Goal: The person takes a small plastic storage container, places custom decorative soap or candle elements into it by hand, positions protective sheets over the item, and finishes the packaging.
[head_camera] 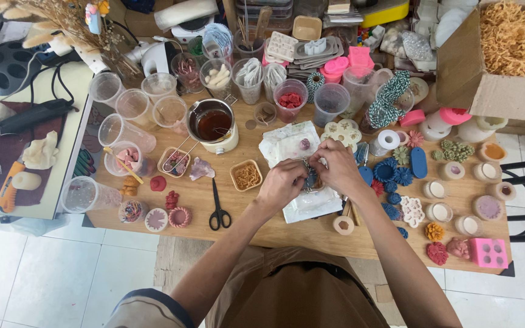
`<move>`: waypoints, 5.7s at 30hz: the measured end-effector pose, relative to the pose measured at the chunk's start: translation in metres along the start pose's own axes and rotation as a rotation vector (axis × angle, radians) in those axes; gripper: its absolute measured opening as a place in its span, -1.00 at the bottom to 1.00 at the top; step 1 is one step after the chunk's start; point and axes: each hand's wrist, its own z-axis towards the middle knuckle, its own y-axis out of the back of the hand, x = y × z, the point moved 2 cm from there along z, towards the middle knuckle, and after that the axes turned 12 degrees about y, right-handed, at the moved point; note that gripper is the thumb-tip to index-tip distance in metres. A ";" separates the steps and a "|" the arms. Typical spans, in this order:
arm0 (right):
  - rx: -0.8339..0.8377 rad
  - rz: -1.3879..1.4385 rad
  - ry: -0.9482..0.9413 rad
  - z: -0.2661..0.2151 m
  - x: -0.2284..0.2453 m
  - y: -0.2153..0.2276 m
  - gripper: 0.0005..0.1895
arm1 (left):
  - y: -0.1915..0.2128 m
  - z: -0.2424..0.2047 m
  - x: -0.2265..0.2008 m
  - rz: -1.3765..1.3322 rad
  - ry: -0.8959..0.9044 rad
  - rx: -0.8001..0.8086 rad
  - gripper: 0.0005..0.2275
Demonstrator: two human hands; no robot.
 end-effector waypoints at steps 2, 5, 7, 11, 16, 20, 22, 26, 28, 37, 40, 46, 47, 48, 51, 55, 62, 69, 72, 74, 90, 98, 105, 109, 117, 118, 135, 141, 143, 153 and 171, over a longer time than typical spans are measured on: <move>0.023 -0.048 -0.011 -0.001 0.001 -0.002 -0.91 | 0.001 -0.004 -0.001 0.095 -0.092 0.002 -0.91; -0.016 -0.120 -0.028 -0.004 0.011 -0.005 -0.95 | 0.002 -0.008 -0.001 0.209 -0.293 -0.010 -0.90; -0.058 -0.195 -0.074 -0.005 0.015 -0.008 -0.95 | 0.000 -0.007 0.003 0.247 -0.297 0.013 -0.90; -0.097 -0.154 -0.155 -0.012 0.014 -0.014 -0.95 | 0.001 -0.010 0.009 0.275 -0.246 0.087 -0.92; 0.061 0.243 -0.054 -0.020 0.015 0.019 -0.33 | 0.025 -0.024 -0.003 0.084 -0.054 -0.114 -0.68; 0.285 0.178 -0.055 -0.016 0.039 0.027 0.28 | 0.027 -0.033 0.011 -0.202 0.486 -0.152 -0.60; 0.249 0.078 -0.007 -0.010 0.048 0.023 0.24 | 0.024 -0.041 0.024 -0.248 0.566 -0.147 -0.66; 0.352 0.001 -0.124 -0.007 0.065 0.025 0.21 | 0.044 -0.063 0.055 -0.378 0.719 -0.210 -0.73; 0.302 -0.012 -0.148 -0.007 0.079 0.036 0.17 | 0.066 -0.078 0.074 -0.357 0.746 -0.296 -0.78; 0.764 -0.027 -0.003 -0.019 0.159 -0.101 0.16 | 0.144 -0.158 0.135 -0.401 0.782 -0.516 -0.88; 0.786 -0.114 0.030 -0.029 0.150 -0.162 0.12 | 0.145 -0.172 0.134 -0.450 0.762 -0.511 -0.87; 0.681 -0.283 0.011 -0.029 0.143 -0.193 0.06 | 0.149 -0.170 0.126 -0.405 0.815 -0.400 -0.86; 0.675 -0.298 -0.009 -0.031 0.146 -0.189 0.03 | 0.148 -0.168 0.126 -0.397 0.813 -0.378 -0.87; 0.669 -0.300 -0.040 -0.036 0.148 -0.179 0.03 | 0.145 -0.164 0.127 -0.403 0.804 -0.348 -0.87; 0.311 -0.138 -0.061 -0.056 0.158 -0.140 -0.33 | 0.137 -0.156 0.140 -0.412 0.836 -0.268 -0.87; -0.179 0.415 -0.486 -0.102 0.147 -0.075 -0.80 | 0.119 -0.131 0.171 -0.244 0.762 -0.165 -0.79; -0.524 0.232 -1.008 -0.231 0.138 -0.033 -0.68 | 0.059 -0.079 0.246 0.022 1.005 0.156 -0.62; -0.510 0.198 -1.162 -0.279 0.135 -0.032 -0.66 | 0.027 -0.069 0.297 -0.002 0.939 0.189 -0.70; -0.446 0.207 -1.220 -0.281 0.124 -0.023 -0.67 | 0.032 -0.067 0.292 0.051 0.952 0.135 -0.69; -0.459 0.208 -1.188 -0.280 0.110 -0.020 -0.70 | 0.033 -0.064 0.286 0.143 0.972 0.157 -0.71; -0.290 -0.428 -0.587 -0.187 -0.155 -0.074 -0.88 | 0.121 -0.073 0.051 -0.088 0.882 -0.157 -0.78; -0.244 -0.361 -0.362 -0.185 -0.176 -0.066 -0.91 | 0.060 -0.053 0.008 -0.065 0.854 -0.087 -0.77; -0.299 -0.216 -0.399 -0.174 -0.123 0.020 -0.92 | 0.000 -0.024 0.029 -0.015 0.871 0.011 -0.76; -0.325 0.022 -0.335 -0.131 -0.056 0.078 -0.91 | -0.016 -0.020 0.041 0.067 0.720 -0.065 -0.71; -0.166 0.054 0.133 -0.026 0.026 0.025 -0.98 | -0.018 -0.014 0.045 0.007 0.750 -0.032 -0.80; -0.136 0.001 0.173 -0.022 0.027 0.015 -0.98 | -0.017 -0.014 0.046 0.006 0.751 -0.037 -0.80; -0.315 -0.022 0.083 -0.032 0.045 0.023 -0.84 | 0.031 -0.072 0.096 -0.180 0.782 -0.169 -0.72; -0.310 0.085 0.012 -0.029 0.071 0.037 -0.87 | 0.125 -0.175 0.183 0.242 0.897 -0.511 -0.81; -0.329 0.099 -0.025 -0.027 0.075 0.039 -0.86 | 0.154 -0.202 0.194 0.244 0.960 -0.523 -0.82; -0.304 0.022 -0.003 -0.012 0.092 0.017 -0.83 | 0.226 -0.228 0.198 0.309 1.023 -0.742 -0.83; -0.444 -0.059 -0.223 -0.050 0.075 0.029 -0.88 | 0.158 -0.171 0.195 0.080 0.911 -0.440 -0.85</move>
